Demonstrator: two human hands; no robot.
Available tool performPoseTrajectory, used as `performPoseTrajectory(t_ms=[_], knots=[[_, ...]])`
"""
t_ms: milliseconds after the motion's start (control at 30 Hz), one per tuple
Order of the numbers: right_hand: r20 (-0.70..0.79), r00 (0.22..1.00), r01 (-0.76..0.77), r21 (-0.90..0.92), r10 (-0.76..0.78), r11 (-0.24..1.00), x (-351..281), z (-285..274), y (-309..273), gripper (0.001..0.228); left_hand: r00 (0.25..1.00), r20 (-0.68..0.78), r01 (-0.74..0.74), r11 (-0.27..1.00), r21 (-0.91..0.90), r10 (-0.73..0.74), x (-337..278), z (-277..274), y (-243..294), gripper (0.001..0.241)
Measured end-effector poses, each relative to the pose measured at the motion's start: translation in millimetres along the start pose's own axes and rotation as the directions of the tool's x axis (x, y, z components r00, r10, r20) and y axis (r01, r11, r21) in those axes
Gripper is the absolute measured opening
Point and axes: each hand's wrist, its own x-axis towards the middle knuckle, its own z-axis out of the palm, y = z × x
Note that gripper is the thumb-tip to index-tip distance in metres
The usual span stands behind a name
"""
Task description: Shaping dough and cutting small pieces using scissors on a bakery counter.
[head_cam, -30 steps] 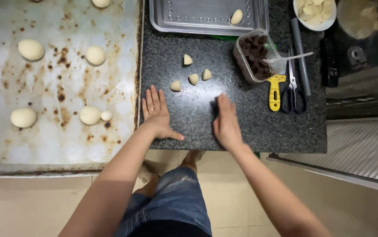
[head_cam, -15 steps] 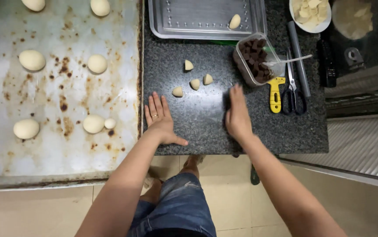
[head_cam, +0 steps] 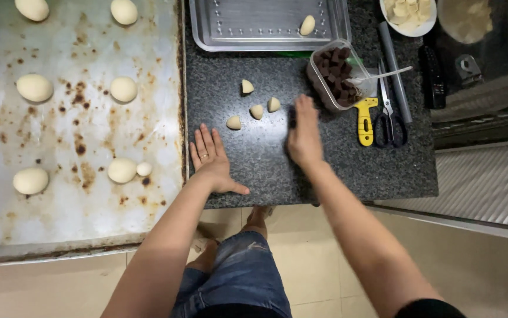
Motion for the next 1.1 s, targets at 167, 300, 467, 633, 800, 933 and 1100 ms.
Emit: performPoseTrajectory(t_ms=[167, 300, 467, 633, 800, 933, 1100], knots=[[0.101, 0.993, 0.033, 0.270, -0.062, 0.962, -42.1, -21.4, -51.0, 0.085, 1.000, -0.004, -0.008, 1.000, -0.003, 0.008, 2.2, -6.0, 1.3, 0.185], [0.073, 0.990, 0.122, 0.007, -0.122, 0.993, -41.9, -38.8, -12.1, 0.077, 1.000, 0.016, 0.004, 1.000, -0.011, -0.004, 2.6, -0.4, -1.2, 0.187], [-0.025, 1.000, 0.001, 0.115, 0.002, 0.993, -6.1, -2.9, -30.4, 0.079, 1.000, 0.009, 0.012, 1.000, 0.003, -0.012, 3.5, 2.3, -2.0, 0.186], [0.173, 0.983, 0.015, 0.225, -0.055, 0.974, -52.9, -29.5, -37.0, 0.090, 1.000, 0.007, 0.002, 1.000, 0.020, -0.002, 5.9, 0.7, -3.2, 0.186], [-0.030, 0.999, -0.026, 0.049, 0.028, 0.998, 3.1, -14.7, -9.0, 0.080, 1.000, 0.004, 0.010, 1.000, 0.018, -0.010, 6.1, 3.0, -2.0, 0.185], [-0.002, 1.000, -0.010, 0.241, 0.011, 0.971, -21.4, -12.7, -45.6, 0.072, 1.000, 0.000, -0.001, 1.000, -0.015, 0.001, 4.4, -0.4, -1.2, 0.186], [0.080, 0.995, 0.053, 0.100, -0.061, 0.994, -40.3, -35.1, -14.4, 0.081, 1.000, 0.005, -0.002, 1.000, -0.011, 0.002, 3.4, -0.5, -0.9, 0.185]])
